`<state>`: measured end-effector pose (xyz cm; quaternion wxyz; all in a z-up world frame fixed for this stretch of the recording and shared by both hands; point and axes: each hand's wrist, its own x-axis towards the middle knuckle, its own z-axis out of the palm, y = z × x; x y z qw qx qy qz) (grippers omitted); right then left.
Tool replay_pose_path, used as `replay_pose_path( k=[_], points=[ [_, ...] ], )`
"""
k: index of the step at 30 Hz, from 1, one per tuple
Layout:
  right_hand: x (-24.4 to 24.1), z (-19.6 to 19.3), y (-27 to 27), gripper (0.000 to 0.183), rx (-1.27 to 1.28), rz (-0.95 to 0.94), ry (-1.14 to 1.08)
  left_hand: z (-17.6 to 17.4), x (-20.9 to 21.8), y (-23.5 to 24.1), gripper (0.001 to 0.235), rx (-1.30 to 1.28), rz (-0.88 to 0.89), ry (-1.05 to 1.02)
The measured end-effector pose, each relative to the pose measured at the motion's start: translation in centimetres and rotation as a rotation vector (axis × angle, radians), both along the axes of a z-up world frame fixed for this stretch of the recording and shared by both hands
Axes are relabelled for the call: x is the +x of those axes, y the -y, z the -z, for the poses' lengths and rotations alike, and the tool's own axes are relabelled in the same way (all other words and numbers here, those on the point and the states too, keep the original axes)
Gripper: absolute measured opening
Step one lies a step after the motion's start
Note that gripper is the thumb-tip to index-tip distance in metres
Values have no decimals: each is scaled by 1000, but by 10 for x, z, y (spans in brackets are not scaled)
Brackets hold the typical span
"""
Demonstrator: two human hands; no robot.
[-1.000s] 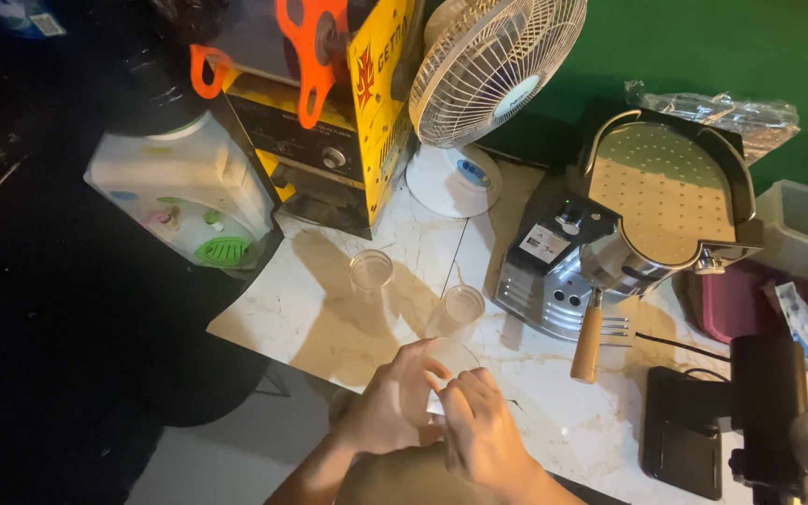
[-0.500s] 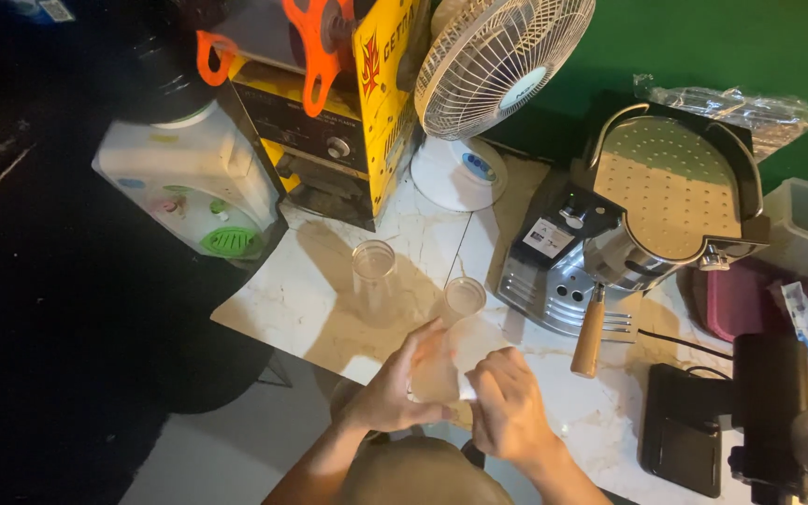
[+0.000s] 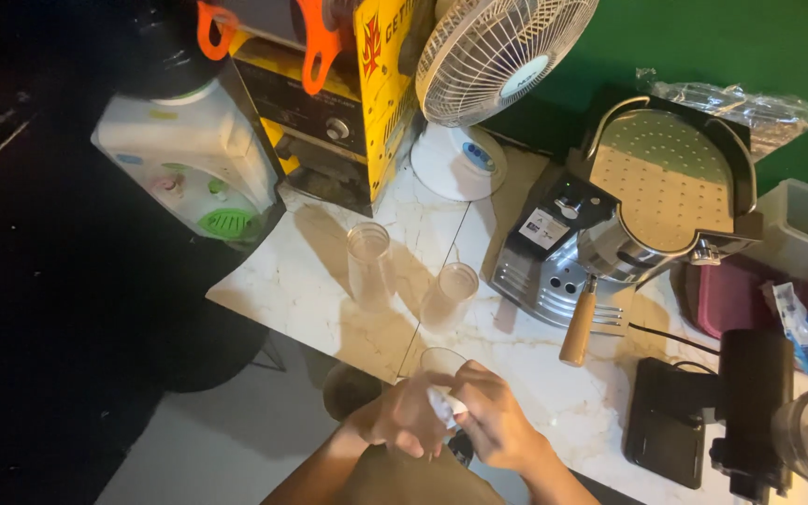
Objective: Cleaning and wiping glass cups with a tissue at a coffee shop counter.
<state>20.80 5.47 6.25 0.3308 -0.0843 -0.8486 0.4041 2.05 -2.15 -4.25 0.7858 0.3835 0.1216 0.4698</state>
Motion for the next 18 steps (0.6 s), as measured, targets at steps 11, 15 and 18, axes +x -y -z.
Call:
replay_pose_path(
  k=[11,15,18],
  points=[
    [5,8,25,17,212,269,70,-57,19,15,98,-3,-581,-1074],
    [7,-7,13,7,123,35,-81,-46,6,18,97,201,-454,-569],
    [11,-10,2,32,33,-122,-141,-40,3,18,92,-22,-52,-78]
  ],
)
